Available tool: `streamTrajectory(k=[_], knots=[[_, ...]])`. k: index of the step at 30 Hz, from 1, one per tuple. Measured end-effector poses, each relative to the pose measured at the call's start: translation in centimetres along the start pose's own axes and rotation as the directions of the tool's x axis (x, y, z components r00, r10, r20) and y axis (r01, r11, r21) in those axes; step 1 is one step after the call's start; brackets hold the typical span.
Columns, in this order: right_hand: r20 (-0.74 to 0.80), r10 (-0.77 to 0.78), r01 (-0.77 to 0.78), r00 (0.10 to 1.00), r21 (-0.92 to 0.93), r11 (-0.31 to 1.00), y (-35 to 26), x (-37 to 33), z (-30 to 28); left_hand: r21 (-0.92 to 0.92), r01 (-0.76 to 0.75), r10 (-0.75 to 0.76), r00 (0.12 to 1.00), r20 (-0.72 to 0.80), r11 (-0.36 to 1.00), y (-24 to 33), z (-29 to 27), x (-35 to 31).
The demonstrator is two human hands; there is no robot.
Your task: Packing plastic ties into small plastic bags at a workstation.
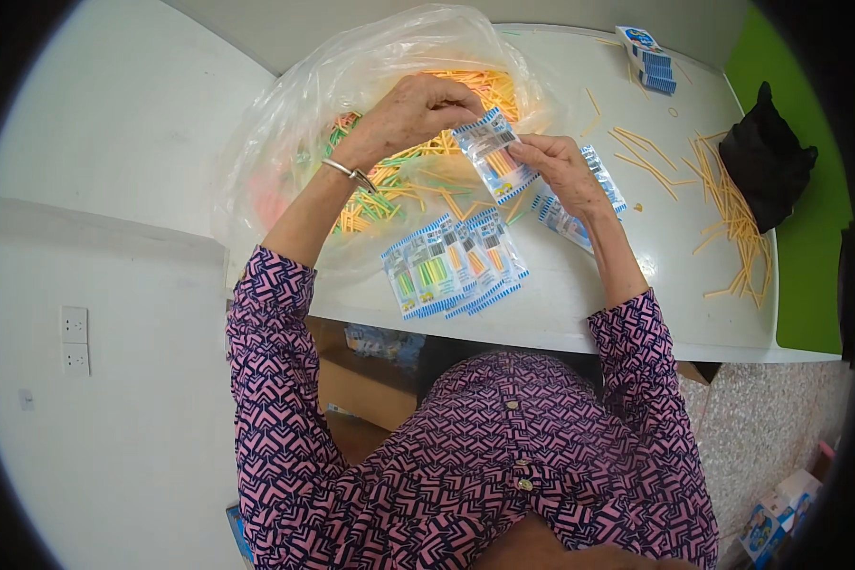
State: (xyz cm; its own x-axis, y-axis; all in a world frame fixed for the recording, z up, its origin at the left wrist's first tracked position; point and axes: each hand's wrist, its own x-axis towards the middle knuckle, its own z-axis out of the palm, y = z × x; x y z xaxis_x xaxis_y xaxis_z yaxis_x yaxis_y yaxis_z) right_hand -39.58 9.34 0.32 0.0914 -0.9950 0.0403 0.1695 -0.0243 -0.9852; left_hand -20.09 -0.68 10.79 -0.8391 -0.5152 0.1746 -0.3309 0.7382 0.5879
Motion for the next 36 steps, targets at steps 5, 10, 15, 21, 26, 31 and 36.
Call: streamTrajectory(k=[5,10,15,21,26,31,36], knots=[[0.025,0.039,-0.043,0.999,0.144,0.989,0.4,0.3,-0.1,0.008,0.066,-0.066,0.998,0.000,0.998,1.1,0.5,0.2],[0.067,0.019,-0.037,0.998,0.284,0.958,0.7,0.8,0.0,0.048,-0.025,0.031,0.989,-0.143,0.999,1.0,2.9,0.1],[0.077,0.014,-0.035,0.997,0.273,0.961,1.0,0.7,-0.2,-0.112,-0.087,0.063,0.977,-0.205,0.990,1.5,4.9,0.0],[0.027,-0.025,0.016,0.999,0.294,0.956,0.4,0.3,0.1,-0.375,0.221,-0.263,0.963,-0.065,0.900,0.6,3.9,-1.0],[-0.017,-0.055,0.058,0.998,0.243,0.968,-0.5,0.2,1.0,-0.416,0.108,-0.200,0.962,-0.186,0.903,0.5,4.4,-1.4],[0.126,0.074,-0.070,0.989,-0.039,0.997,-0.9,-0.4,0.8,-0.470,0.061,-0.161,0.971,-0.177,0.880,0.7,4.7,-1.7],[0.117,0.050,-0.047,0.992,-0.025,0.999,-1.0,-1.2,1.4,-0.282,0.074,-0.119,0.982,-0.144,0.957,1.4,4.6,-2.1]])
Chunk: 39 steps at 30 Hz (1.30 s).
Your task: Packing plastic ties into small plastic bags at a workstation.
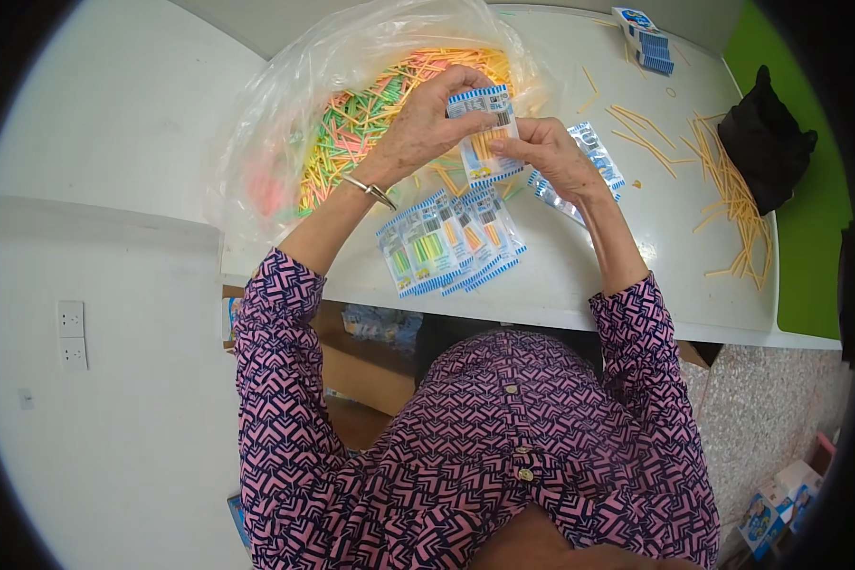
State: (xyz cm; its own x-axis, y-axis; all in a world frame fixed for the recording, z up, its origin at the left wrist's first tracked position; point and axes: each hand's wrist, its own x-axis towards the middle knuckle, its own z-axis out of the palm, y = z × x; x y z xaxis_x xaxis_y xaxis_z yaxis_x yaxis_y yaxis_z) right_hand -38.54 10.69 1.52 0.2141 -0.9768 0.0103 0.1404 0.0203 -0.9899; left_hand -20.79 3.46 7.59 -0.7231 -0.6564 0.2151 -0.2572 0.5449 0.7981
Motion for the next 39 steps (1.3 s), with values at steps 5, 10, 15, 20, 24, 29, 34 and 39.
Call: streamTrajectory(k=[5,10,15,20,24,29,34,39], knots=[[0.029,0.021,-0.022,0.999,0.030,0.999,0.7,-0.4,0.6,-0.003,-0.015,0.015,1.000,-0.021,1.000,0.3,0.6,-0.9],[0.096,0.012,-0.011,0.995,-0.008,1.000,1.5,-0.8,1.1,-0.023,0.000,0.000,1.000,-0.002,1.000,0.8,0.6,-2.2],[0.176,0.065,-0.053,0.982,-0.070,0.996,1.2,-1.6,2.0,-0.078,0.144,-0.135,0.986,0.101,0.987,1.3,0.3,-4.1],[0.231,0.111,-0.084,0.967,-0.119,0.989,0.7,-2.8,3.4,-0.081,0.204,-0.192,0.972,0.138,0.976,1.4,-0.1,-6.2],[0.072,-0.036,0.060,0.997,-0.366,0.929,0.9,-4.4,1.9,-0.131,0.306,-0.281,0.943,0.178,0.943,0.5,-1.0,-8.7],[-0.279,-0.274,-0.117,0.920,-0.865,0.488,2.8,-6.9,-4.5,0.079,0.419,-0.425,0.875,0.230,0.905,-3.3,-1.3,-11.9],[-0.288,-0.409,-0.213,0.866,-0.952,0.221,5.4,-7.0,-5.3,0.356,-0.008,0.005,1.000,0.009,0.935,-3.0,0.3,-10.4],[-0.318,-0.413,-0.175,0.854,-0.921,0.347,5.8,-6.6,-6.3,0.302,-0.004,0.001,1.000,0.009,0.953,-1.7,1.9,-7.5]])
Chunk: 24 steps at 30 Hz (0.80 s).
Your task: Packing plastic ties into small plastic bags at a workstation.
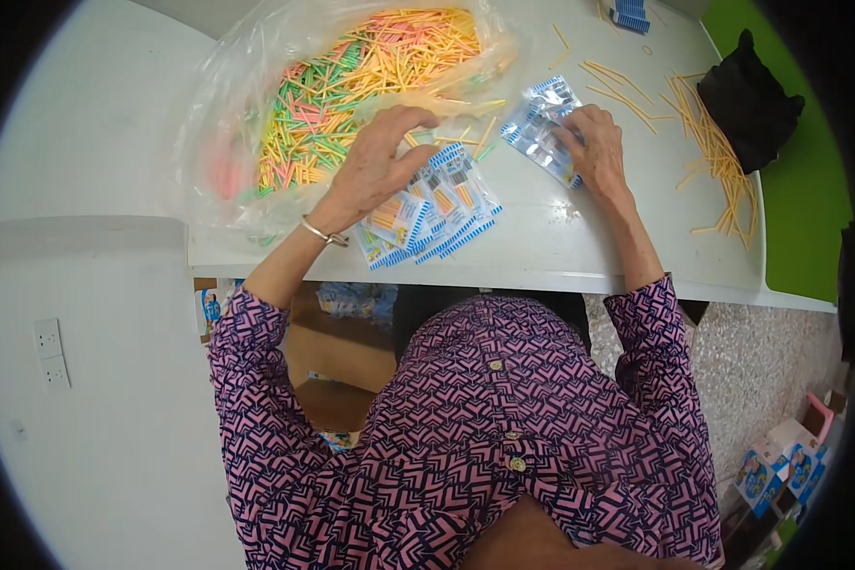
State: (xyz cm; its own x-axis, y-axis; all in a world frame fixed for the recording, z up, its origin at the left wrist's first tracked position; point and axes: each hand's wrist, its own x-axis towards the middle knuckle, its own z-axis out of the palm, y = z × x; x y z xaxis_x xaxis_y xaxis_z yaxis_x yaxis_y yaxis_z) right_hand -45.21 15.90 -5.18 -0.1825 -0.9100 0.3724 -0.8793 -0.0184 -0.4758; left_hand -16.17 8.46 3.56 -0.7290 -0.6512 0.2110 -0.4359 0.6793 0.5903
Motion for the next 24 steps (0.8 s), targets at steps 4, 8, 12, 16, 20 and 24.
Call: streamTrajectory(k=[4,8,12,16,20,24], knots=[[-0.154,-0.055,0.073,0.986,0.111,0.991,-0.2,0.4,-1.5,-0.096,-0.053,0.041,0.991,-0.125,0.994,0.5,1.7,2.9],[-0.055,0.040,-0.013,0.998,0.429,0.903,-4.2,1.3,-4.6,-0.202,-0.112,0.078,0.983,-0.169,0.973,1.8,3.5,6.1],[0.156,0.032,-0.130,0.987,0.672,0.729,-6.3,1.7,-5.2,-0.490,-0.052,0.025,0.998,-0.062,0.870,2.3,4.3,7.4],[0.258,0.050,-0.215,0.965,0.667,0.714,-6.1,1.8,-4.4,-0.433,0.021,-0.055,0.996,-0.065,0.901,3.3,3.6,5.8],[0.284,0.027,-0.238,0.958,0.741,0.628,-7.2,1.4,-3.2,-0.378,0.075,-0.128,0.985,-0.116,0.923,2.7,3.3,3.9],[0.287,0.034,-0.245,0.957,0.742,0.625,-8.3,1.4,-2.4,-0.351,0.072,-0.138,0.976,-0.168,0.934,2.0,3.2,3.0]])
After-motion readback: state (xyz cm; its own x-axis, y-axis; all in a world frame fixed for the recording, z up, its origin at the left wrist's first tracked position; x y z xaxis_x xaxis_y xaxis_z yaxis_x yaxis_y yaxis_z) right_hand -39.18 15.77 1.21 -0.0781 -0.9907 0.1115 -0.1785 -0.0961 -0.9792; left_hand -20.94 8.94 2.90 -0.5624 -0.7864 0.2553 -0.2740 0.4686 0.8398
